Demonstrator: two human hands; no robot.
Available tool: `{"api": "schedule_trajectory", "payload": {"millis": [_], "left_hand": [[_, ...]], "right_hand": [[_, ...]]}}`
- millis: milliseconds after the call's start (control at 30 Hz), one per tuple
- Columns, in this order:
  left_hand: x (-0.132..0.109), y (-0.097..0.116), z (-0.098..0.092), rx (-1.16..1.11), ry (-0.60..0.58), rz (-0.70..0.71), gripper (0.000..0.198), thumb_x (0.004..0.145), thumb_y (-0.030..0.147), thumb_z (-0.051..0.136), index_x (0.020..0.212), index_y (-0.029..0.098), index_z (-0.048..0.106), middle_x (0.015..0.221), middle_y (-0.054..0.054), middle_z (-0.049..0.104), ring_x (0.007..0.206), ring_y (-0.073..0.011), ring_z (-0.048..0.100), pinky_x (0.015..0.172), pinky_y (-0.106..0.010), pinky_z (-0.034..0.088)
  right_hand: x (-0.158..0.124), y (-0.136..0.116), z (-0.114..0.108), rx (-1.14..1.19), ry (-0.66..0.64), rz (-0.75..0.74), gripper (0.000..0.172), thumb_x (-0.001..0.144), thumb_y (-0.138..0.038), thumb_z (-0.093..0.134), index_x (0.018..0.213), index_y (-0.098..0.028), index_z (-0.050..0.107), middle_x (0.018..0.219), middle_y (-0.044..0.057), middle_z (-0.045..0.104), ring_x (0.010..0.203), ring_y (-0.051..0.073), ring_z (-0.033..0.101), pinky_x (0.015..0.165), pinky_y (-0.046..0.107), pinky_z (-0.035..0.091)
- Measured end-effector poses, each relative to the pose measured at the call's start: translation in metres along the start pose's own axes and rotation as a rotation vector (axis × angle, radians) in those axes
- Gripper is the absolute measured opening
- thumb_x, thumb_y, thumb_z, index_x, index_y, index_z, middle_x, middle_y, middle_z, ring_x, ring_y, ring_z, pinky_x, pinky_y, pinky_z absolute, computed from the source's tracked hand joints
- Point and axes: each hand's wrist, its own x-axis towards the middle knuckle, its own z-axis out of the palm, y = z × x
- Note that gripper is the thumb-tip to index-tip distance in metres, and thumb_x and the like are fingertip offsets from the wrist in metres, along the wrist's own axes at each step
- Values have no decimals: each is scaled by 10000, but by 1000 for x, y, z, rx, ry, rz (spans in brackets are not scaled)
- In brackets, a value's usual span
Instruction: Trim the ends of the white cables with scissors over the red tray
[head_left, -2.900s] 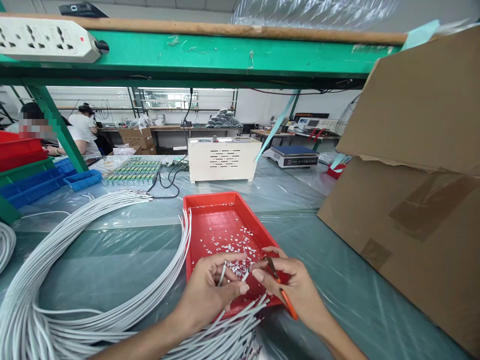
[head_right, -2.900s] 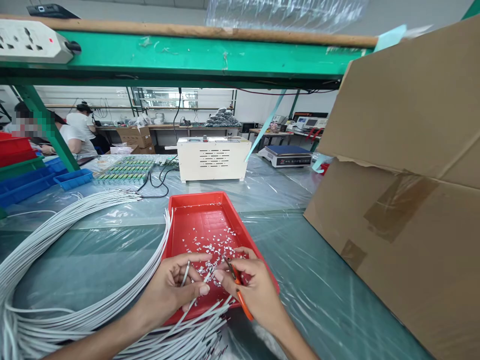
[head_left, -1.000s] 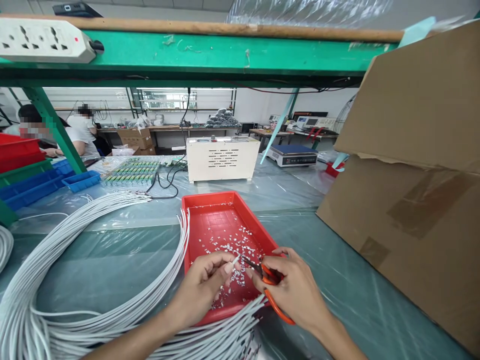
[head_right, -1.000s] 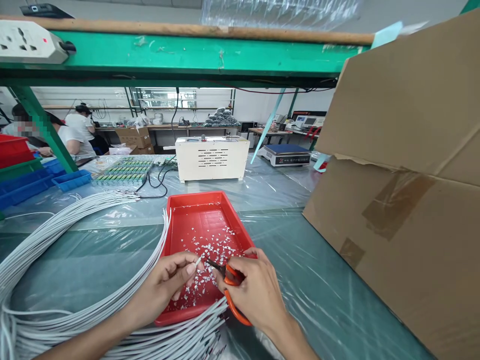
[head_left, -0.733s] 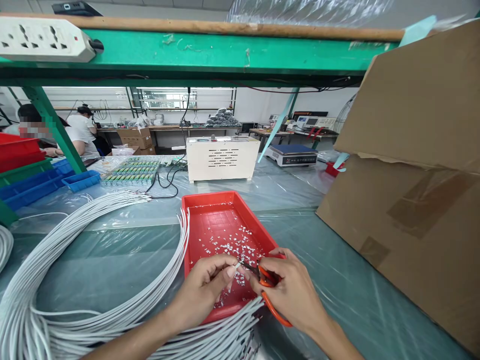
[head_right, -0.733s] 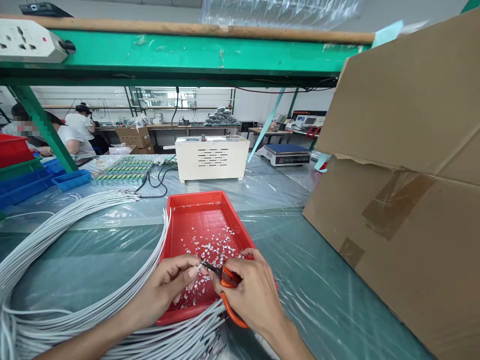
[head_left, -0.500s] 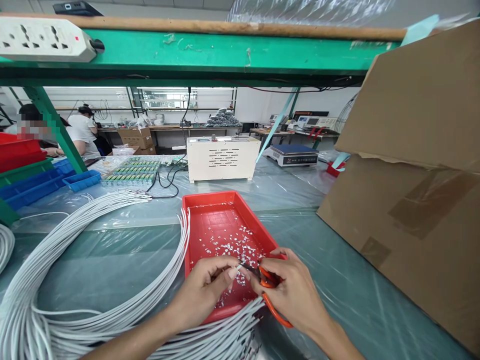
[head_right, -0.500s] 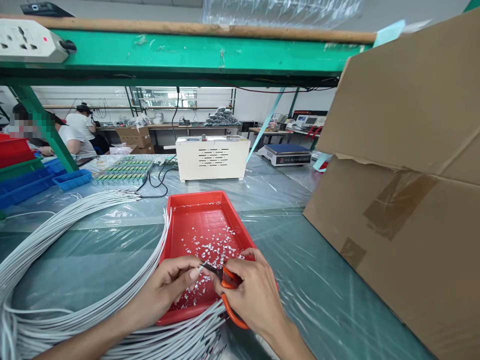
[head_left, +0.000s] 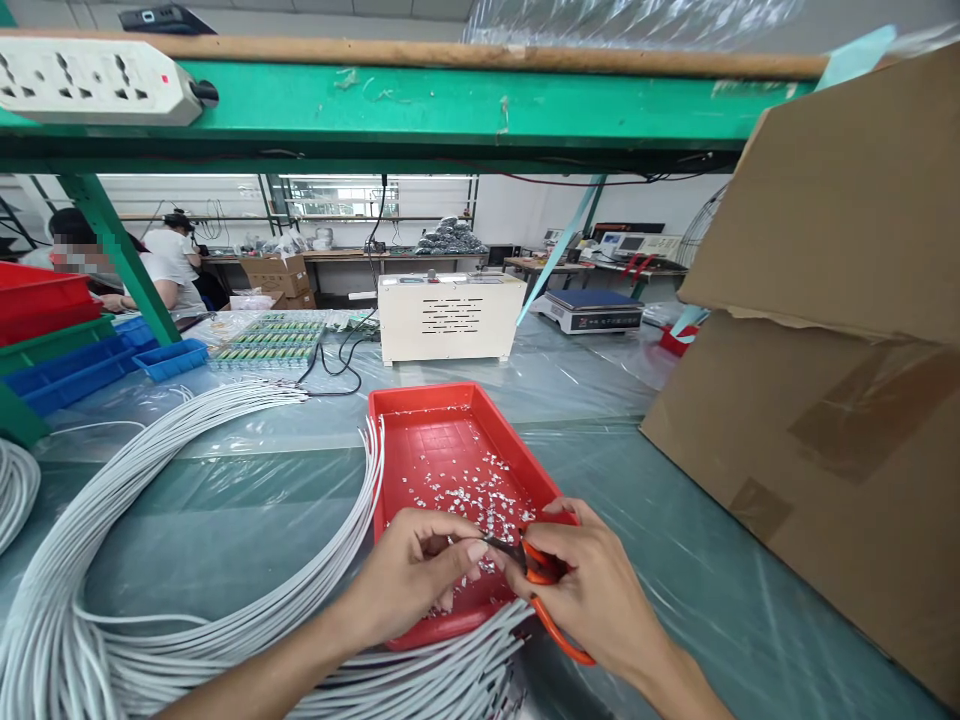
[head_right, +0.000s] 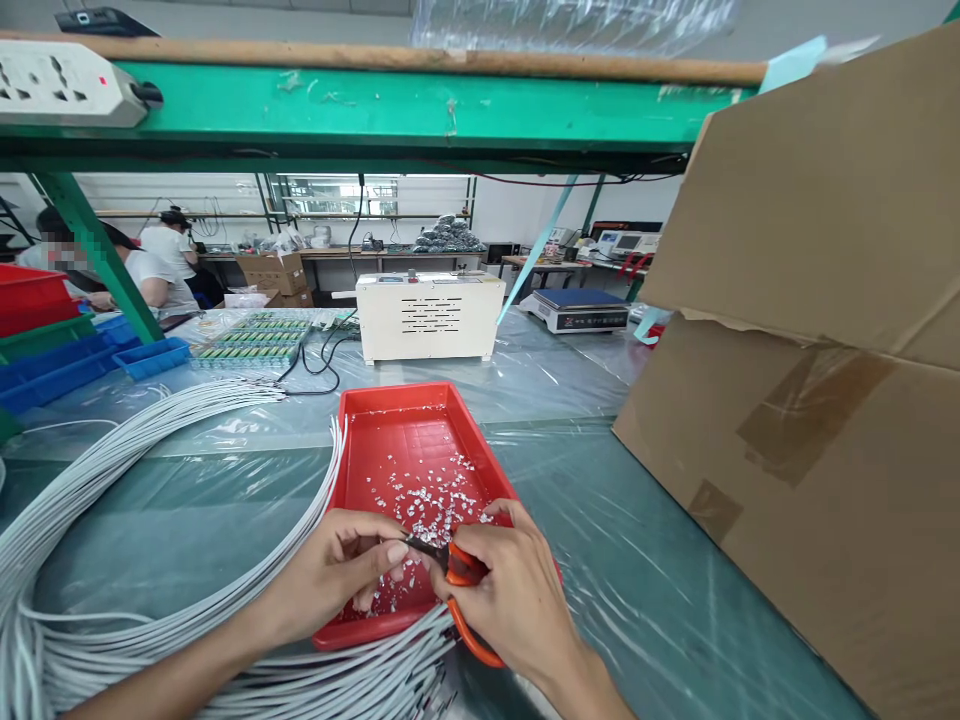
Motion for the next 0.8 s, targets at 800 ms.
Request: {"api": "schedule_trajectory", "payload": {"millis": [800], "left_hand": [[-3, 3, 0, 180, -6, 182, 328, 851, 320, 422, 674, 118, 610, 587, 2, 510, 575, -107, 447, 516, -205, 295]], "right_hand": [[-2, 1, 2, -10, 94, -82, 337, 695, -204, 526, 492, -193, 257, 456, -95, 260, 433, 76, 190, 752, 272, 324]]}}
